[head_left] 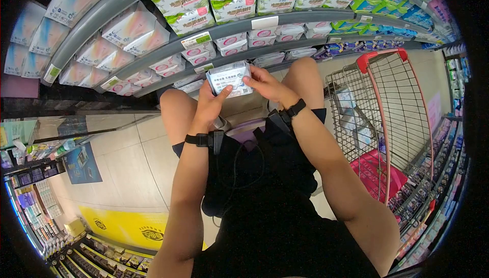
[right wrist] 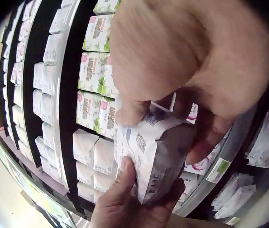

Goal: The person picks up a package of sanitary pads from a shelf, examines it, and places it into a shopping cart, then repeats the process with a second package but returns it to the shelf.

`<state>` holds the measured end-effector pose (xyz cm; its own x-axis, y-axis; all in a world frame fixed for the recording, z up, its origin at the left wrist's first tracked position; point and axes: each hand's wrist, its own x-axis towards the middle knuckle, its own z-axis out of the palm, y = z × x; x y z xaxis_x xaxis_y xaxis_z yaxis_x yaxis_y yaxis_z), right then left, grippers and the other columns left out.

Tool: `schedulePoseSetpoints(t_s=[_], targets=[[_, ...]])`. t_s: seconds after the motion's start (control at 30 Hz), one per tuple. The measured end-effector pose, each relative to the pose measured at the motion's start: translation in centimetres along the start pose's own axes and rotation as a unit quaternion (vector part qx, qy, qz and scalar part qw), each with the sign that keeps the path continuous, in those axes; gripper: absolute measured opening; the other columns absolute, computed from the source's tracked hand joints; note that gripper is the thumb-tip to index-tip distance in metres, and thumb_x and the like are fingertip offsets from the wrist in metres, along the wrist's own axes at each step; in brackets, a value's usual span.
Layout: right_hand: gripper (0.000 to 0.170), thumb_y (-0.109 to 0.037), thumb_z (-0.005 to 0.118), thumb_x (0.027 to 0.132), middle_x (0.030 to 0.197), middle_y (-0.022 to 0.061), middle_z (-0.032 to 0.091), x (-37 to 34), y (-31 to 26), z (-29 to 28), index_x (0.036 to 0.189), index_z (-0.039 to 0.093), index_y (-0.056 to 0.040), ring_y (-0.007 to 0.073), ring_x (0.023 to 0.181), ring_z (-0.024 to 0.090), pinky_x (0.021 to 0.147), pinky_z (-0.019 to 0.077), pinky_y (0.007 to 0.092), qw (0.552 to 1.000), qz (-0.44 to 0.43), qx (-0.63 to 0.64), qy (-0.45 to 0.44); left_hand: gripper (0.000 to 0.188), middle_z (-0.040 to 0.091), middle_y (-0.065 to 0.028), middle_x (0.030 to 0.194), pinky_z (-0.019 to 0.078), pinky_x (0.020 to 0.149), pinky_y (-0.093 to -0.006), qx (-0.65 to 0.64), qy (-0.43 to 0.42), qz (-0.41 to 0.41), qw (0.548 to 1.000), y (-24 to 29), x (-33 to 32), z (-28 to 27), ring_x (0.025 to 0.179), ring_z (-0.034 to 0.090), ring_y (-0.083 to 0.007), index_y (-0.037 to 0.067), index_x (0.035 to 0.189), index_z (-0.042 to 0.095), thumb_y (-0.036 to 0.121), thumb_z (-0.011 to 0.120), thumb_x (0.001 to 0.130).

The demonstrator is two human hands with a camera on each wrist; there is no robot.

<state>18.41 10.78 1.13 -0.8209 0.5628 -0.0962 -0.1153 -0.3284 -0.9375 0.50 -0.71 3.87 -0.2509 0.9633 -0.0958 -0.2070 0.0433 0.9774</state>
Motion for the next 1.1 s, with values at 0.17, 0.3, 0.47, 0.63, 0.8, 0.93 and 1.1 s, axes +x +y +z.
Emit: schedulePoseSetpoints(t_s=[0.17,0.3,0.47,0.63,0.8,0.93,1.1], targets=[[0.042,-0.024,0.065,0.097,0.110,0.0018,0.063,-0.1,0.3,-0.4,0.131,0.055,-0.0009,0.0095,0.097,0.056,0.085,0.0470,0.0271,0.997,-0.027,-0.073,0.022,0.041,0.066,-0.0077,0.118,0.0479,0.095,-0.0307,0.018,-0.036,0.006,0.999,-1.0,0.2,-1.0,0.107,0.062,-0.0147,-0.001,0.126,0.054,0.007,0.071,0.090],[0.043,-0.024,0.068,0.095,0.108,0.0034,0.064,-0.1,0.4,-0.6,0.128,0.057,0.0007,0.0104,0.095,0.057,0.084,0.0479,0.0287,0.995,-0.041,-0.090,0.017,0.044,0.066,-0.0078,0.118,0.0483,0.095,-0.0311,0.037,-0.035,0.009,0.999,-0.4,0.0,-0.6,0.108,0.062,-0.0147,-0.002,0.126,0.054,0.006,0.074,0.088],[0.045,-0.025,0.071,0.092,0.106,0.0037,0.065,0.2,1.2,-0.7,0.127,0.058,0.0003,0.0124,0.093,0.058,0.083,0.0496,0.0310,0.977,-0.076,-0.200,0.011,0.058,0.063,-0.0102,0.117,0.0504,0.092,-0.0314,0.066,0.007,0.017,0.998,-0.6,0.1,-0.2,0.107,0.061,-0.0157,-0.001,0.128,0.045,0.007,0.079,0.082],[0.042,-0.027,0.067,0.096,0.106,0.0033,0.066,0.3,1.3,-0.2,0.128,0.059,-0.0005,0.0123,0.090,0.059,0.078,0.0506,0.0288,0.993,-0.035,-0.111,0.016,0.066,0.060,-0.0130,0.116,0.0512,0.090,-0.0314,0.098,0.050,0.054,0.992,0.0,-0.1,0.6,0.106,0.061,-0.0178,-0.001,0.130,0.038,0.010,0.081,0.081],[0.041,-0.028,0.063,0.098,0.104,0.0037,0.066,0.3,0.5,0.1,0.128,0.059,0.0003,0.0116,0.089,0.061,0.076,0.0509,0.0270,0.996,0.003,-0.055,0.071,0.072,0.060,-0.0149,0.117,0.0499,0.093,-0.0332,0.129,0.081,0.062,0.986,-1.2,0.5,0.1,0.108,0.060,-0.0200,-0.003,0.136,0.035,0.014,0.080,0.083],[0.044,-0.026,0.066,0.096,0.104,0.0073,0.068,0.6,1.6,-0.4,0.128,0.058,0.0019,0.0139,0.090,0.063,0.078,0.0513,0.0290,0.980,-0.052,-0.171,0.087,0.080,0.057,-0.0155,0.122,0.0486,0.096,-0.0342,0.146,0.089,0.092,0.981,-2.3,0.8,-0.7,0.111,0.058,-0.0214,-0.003,0.144,0.029,0.016,0.079,0.084],[0.046,-0.023,0.071,0.091,0.106,0.0115,0.069,0.4,1.5,-0.2,0.128,0.058,0.0013,0.0174,0.091,0.065,0.079,0.0519,0.0315,0.971,-0.070,-0.211,0.084,0.090,0.054,-0.0163,0.127,0.0470,0.098,-0.0357,0.111,0.062,0.068,0.990,-1.1,0.4,-0.2,0.115,0.056,-0.0239,-0.004,0.145,0.029,0.019,0.085,0.078]])
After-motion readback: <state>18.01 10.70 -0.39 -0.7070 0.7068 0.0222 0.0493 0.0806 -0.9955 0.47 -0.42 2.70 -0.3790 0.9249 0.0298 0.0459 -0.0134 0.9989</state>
